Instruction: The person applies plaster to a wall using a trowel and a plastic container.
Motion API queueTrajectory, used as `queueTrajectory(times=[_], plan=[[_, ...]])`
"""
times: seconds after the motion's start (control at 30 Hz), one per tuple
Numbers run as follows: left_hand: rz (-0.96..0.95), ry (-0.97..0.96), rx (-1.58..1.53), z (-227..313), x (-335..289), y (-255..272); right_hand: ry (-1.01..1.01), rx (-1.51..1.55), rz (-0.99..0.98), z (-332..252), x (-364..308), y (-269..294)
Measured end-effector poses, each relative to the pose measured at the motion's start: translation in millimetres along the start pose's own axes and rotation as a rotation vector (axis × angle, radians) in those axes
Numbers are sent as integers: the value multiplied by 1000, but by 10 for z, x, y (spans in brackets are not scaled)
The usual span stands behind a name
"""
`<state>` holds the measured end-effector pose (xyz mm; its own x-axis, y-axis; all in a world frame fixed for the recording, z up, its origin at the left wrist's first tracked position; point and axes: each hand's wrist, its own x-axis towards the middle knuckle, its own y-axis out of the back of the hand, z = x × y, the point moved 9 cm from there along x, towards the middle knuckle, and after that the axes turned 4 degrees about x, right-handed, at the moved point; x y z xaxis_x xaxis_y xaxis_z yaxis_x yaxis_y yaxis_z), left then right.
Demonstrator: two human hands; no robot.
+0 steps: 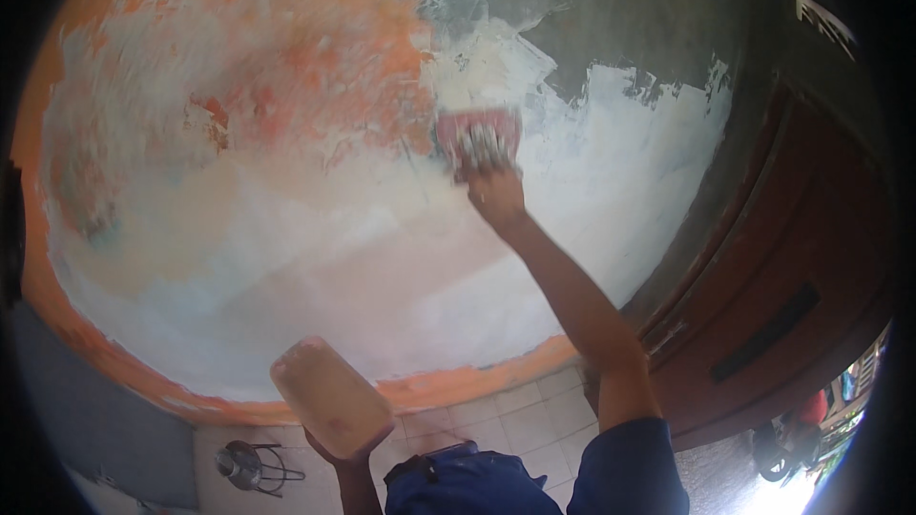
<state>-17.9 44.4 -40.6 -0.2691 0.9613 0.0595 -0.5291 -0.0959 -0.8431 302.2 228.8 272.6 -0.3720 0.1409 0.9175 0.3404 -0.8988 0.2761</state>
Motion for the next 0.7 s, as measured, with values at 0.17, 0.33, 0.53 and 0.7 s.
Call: queueTrajectory(times=[0.17,0.33,0.53,0.7], plan=[[19,5,-24,68,36,40,-274,177,-70,-65,-302,269],[41,-31,108,92,64,219,-441,-85,177,724,863,975],[29,3,-72,9,31,-60,-692,-282,337,1629,1990,1316],[11,74,-157,-92,53,-234,-475,-127,374,741,1921,716]])
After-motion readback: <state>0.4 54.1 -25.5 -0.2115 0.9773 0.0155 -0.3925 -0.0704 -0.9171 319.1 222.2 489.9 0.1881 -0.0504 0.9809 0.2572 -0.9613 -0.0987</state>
